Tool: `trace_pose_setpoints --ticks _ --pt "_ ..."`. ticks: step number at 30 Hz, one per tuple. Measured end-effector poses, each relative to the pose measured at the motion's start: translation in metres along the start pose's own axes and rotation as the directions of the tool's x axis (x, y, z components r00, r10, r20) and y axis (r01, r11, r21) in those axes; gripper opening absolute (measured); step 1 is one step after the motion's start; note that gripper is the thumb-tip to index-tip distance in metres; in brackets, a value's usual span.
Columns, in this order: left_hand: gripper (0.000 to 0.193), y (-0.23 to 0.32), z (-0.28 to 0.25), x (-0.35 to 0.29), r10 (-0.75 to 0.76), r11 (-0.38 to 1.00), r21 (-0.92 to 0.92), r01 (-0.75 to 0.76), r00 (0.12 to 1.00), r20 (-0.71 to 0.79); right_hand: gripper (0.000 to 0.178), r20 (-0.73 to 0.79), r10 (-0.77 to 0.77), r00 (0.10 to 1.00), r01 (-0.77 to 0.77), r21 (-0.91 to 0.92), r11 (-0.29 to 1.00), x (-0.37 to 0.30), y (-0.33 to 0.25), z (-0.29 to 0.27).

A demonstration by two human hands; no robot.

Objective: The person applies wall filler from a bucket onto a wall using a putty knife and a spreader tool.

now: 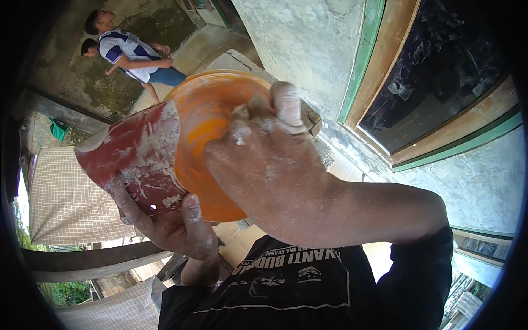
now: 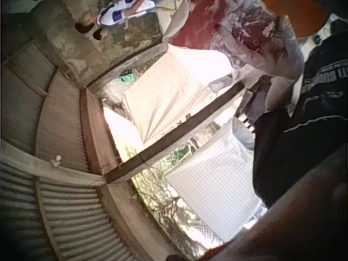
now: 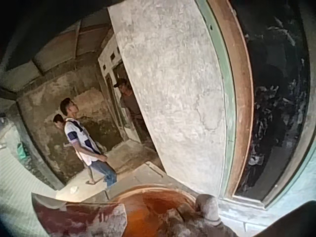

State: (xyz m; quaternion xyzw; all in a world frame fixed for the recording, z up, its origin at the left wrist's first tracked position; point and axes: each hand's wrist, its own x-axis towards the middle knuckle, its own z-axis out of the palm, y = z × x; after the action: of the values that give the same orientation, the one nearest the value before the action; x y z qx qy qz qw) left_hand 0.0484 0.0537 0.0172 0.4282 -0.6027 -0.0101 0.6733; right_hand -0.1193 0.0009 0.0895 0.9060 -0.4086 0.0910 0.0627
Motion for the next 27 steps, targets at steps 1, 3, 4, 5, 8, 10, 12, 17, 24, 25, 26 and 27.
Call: trace_pose_setpoints --ticks 1,3,4,5,8,10,12,17,24,25,26,27 --pt "0.090 0.001 -0.003 -0.001 0.003 0.999 0.034 -0.005 0.998 0.063 0.018 -0.001 0.006 1.000 -0.006 -0.004 1.000 -0.002 -0.003 0.000" --pt "0.090 -0.006 0.003 -0.007 0.018 0.998 -0.065 -0.016 1.000 0.024 0.019 0.019 0.022 1.000 -0.021 -0.041 0.999 -0.005 -0.008 0.001" --pt "0.089 -0.009 0.002 -0.008 0.036 0.997 -0.074 -0.037 0.999 -0.009 0.019 0.016 0.027 0.999 -0.027 -0.043 0.999 -0.007 -0.012 0.003" --pt "0.088 -0.010 0.001 -0.009 0.053 0.995 -0.084 -0.057 0.998 -0.041 0.019 -0.026 0.034 0.999 -0.036 -0.060 0.998 -0.009 -0.017 0.008" --pt "0.086 -0.010 0.002 -0.009 0.098 0.994 -0.053 -0.100 0.994 -0.042 0.018 -0.031 0.035 0.999 -0.034 0.014 0.999 -0.013 -0.015 0.007" --pt "0.085 -0.010 0.003 -0.010 0.107 0.993 -0.058 -0.107 0.994 0.002 0.018 0.006 0.030 1.000 -0.030 0.105 0.994 -0.016 -0.010 0.007" --pt "0.086 -0.009 0.007 -0.010 0.117 0.991 -0.068 -0.114 0.992 0.047 0.011 0.012 0.040 0.999 -0.041 0.170 0.985 -0.018 -0.005 0.010" --pt "0.085 -0.009 0.004 -0.002 0.094 0.996 0.013 -0.094 0.995 -0.016 0.008 0.018 0.164 0.986 -0.156 0.421 0.893 -0.020 -0.005 -0.008" --pt "0.070 -0.040 -0.012 0.037 -0.249 0.925 -0.310 0.220 0.967 -0.059 0.023 -0.220 0.496 0.840 -0.037 0.889 0.456 -0.057 0.003 -0.010" --pt "0.069 -0.048 -0.008 0.043 -0.297 0.905 -0.329 0.270 0.954 -0.033 0.026 -0.218 0.559 0.800 0.005 0.934 0.357 -0.065 0.009 -0.001" --pt "0.069 -0.055 -0.005 0.047 -0.323 0.902 -0.325 0.285 0.944 -0.068 0.026 -0.235 0.560 0.795 0.006 0.925 0.380 -0.072 0.013 0.004" --pt "0.069 -0.064 -0.003 0.053 -0.318 0.897 -0.347 0.275 0.946 -0.071 0.027 -0.045 0.583 0.811 -0.017 0.995 0.099 -0.080 0.016 0.009"
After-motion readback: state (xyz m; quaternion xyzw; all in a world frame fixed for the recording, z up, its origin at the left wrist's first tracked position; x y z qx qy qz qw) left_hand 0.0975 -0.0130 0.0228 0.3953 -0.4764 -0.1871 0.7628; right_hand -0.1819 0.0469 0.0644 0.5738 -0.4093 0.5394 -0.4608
